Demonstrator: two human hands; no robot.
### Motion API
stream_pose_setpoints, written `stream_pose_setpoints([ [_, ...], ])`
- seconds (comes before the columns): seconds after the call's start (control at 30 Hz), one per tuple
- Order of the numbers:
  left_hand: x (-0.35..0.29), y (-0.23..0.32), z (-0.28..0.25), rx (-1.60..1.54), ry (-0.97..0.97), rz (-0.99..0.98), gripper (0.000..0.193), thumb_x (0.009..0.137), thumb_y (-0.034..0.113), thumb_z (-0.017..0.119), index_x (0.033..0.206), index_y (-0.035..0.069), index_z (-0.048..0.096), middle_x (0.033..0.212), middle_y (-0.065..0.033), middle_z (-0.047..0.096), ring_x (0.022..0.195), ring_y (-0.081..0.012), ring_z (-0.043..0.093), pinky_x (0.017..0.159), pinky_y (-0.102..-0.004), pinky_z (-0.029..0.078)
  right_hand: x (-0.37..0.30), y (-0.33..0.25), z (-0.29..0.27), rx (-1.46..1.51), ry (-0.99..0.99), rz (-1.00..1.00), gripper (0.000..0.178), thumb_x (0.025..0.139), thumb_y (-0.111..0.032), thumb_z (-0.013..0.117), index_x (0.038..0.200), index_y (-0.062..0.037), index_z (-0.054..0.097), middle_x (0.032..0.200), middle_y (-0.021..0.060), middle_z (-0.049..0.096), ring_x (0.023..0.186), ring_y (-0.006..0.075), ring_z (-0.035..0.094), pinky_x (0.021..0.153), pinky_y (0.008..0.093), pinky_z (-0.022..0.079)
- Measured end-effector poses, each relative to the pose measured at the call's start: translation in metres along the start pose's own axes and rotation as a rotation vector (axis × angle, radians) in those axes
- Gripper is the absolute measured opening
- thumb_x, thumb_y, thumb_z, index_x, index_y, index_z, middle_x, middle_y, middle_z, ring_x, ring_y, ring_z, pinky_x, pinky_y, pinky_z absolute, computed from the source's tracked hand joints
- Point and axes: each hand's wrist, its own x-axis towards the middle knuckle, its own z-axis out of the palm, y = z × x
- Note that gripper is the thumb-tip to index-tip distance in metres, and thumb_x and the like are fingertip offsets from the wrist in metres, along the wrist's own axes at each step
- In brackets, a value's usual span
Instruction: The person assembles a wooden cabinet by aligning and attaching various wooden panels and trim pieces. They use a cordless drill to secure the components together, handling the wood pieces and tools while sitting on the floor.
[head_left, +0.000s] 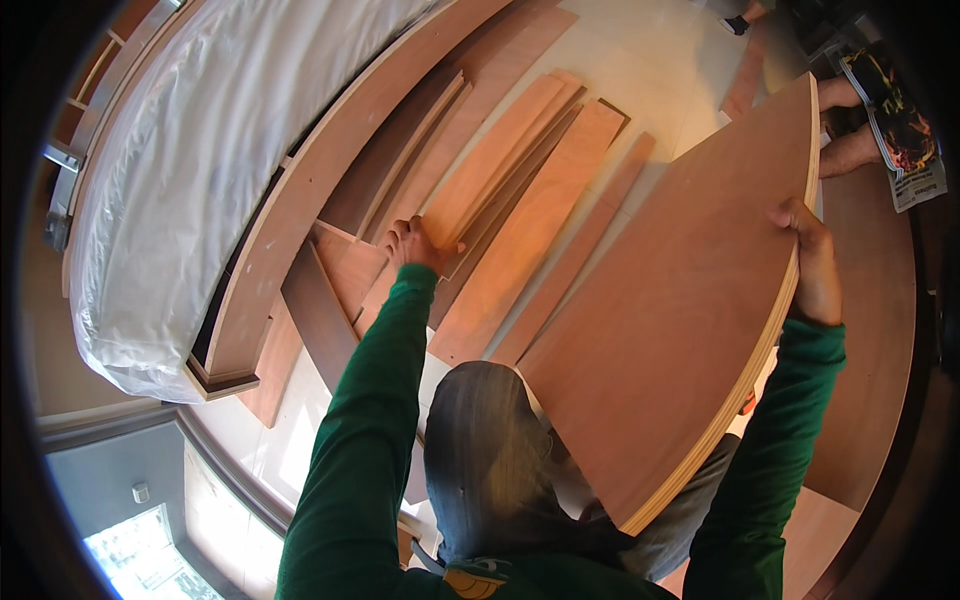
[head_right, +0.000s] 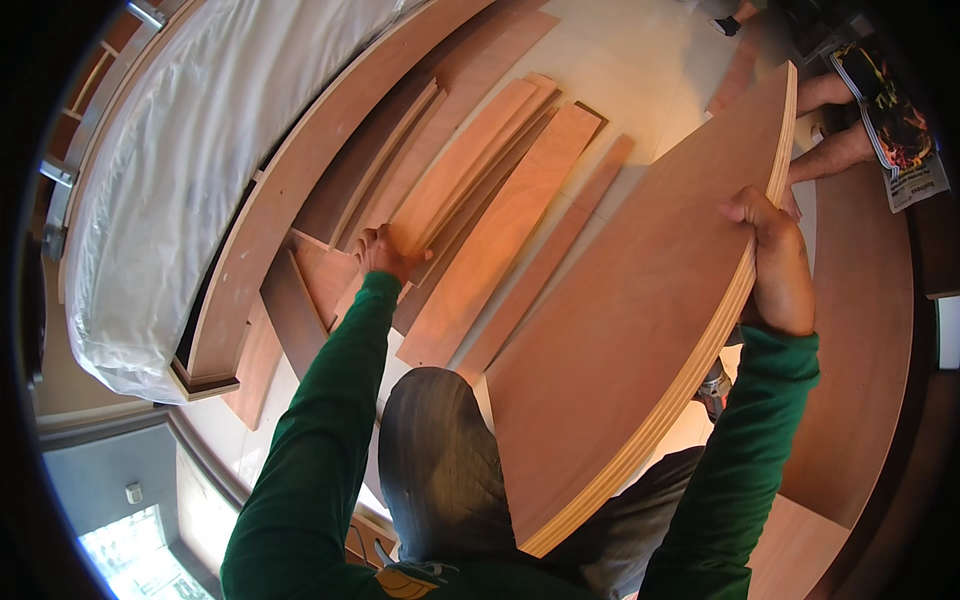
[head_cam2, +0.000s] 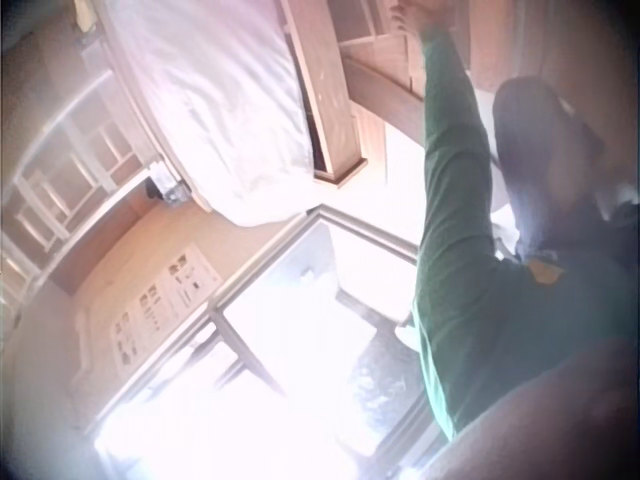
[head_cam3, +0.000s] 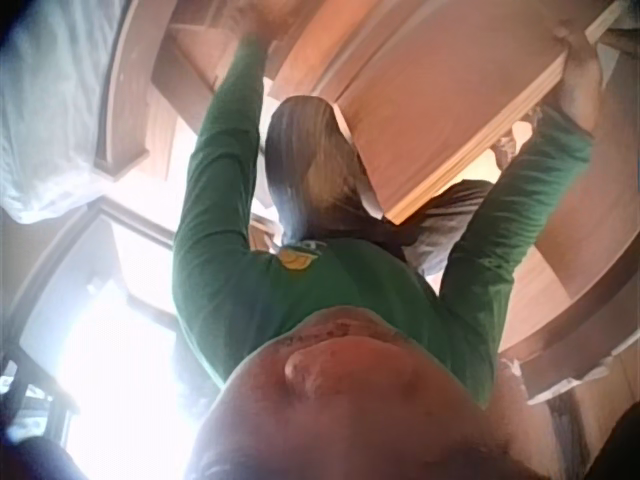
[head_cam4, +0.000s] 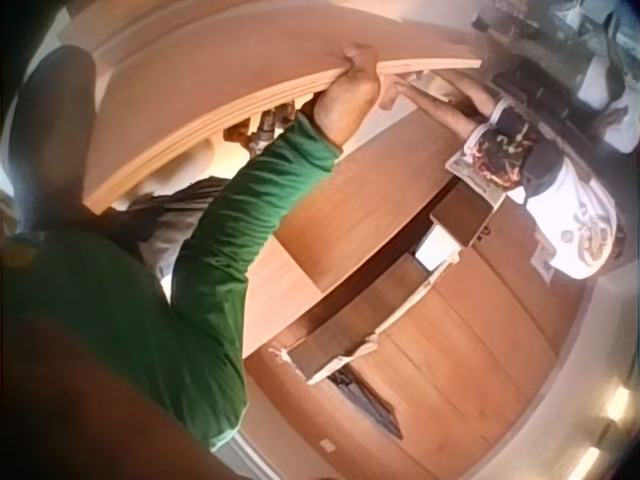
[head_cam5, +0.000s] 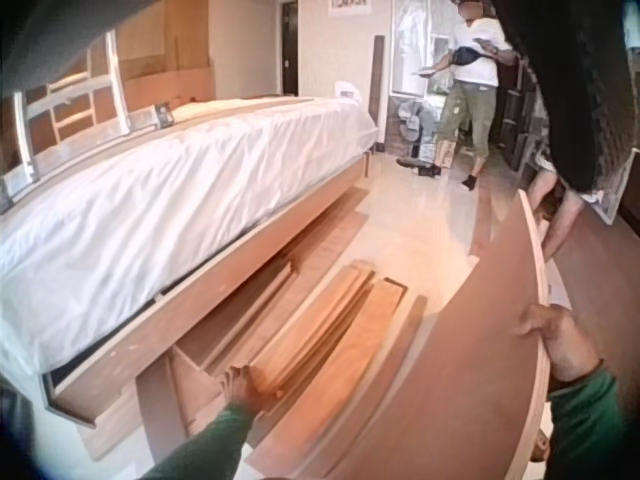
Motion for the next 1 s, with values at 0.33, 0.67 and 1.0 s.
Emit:
stream_pose_setpoints([
  [0.33,-0.011,-0.002,0.001,-0.142,0.127,-0.072,0.094,0.052,0.053,0.090,0.131,0.013,0.058,0.132,-0.0075,0.053,0.122,-0.0350,0.047,0.098,-0.0513,0.038,-0.001,-0.001,0.009,0.042,0.005,0.032,0.028,0.082,-0.013,0.054,0.108,-0.0032,0.052,0.092,0.0054,0.055,0.082,0.0157,0.057,0.074,0.0302,0.049],
  [0.67,-0.072,0.018,-0.011,-0.268,0.281,0.108,0.080,0.063,0.055,0.084,0.120,0.007,0.057,0.122,-0.0140,0.058,0.112,-0.0360,0.057,0.090,-0.0544,0.044,-0.003,0.000,0.001,0.049,0.029,0.058,0.028,0.082,-0.012,0.053,0.109,-0.0025,0.053,0.091,0.0052,0.055,0.081,0.0151,0.056,0.073,0.0296,0.049],
  [1.0,-0.112,0.045,0.059,-0.180,0.048,0.012,0.100,0.063,0.054,0.085,0.140,0.004,0.042,0.139,-0.0159,0.045,0.122,-0.0375,0.048,0.098,-0.0514,0.038,-0.005,-0.004,0.007,-0.004,0.000,-0.008,0.028,0.082,-0.011,0.053,0.108,-0.0027,0.052,0.092,0.0054,0.054,0.081,0.0151,0.055,0.074,0.0305,0.048],
])
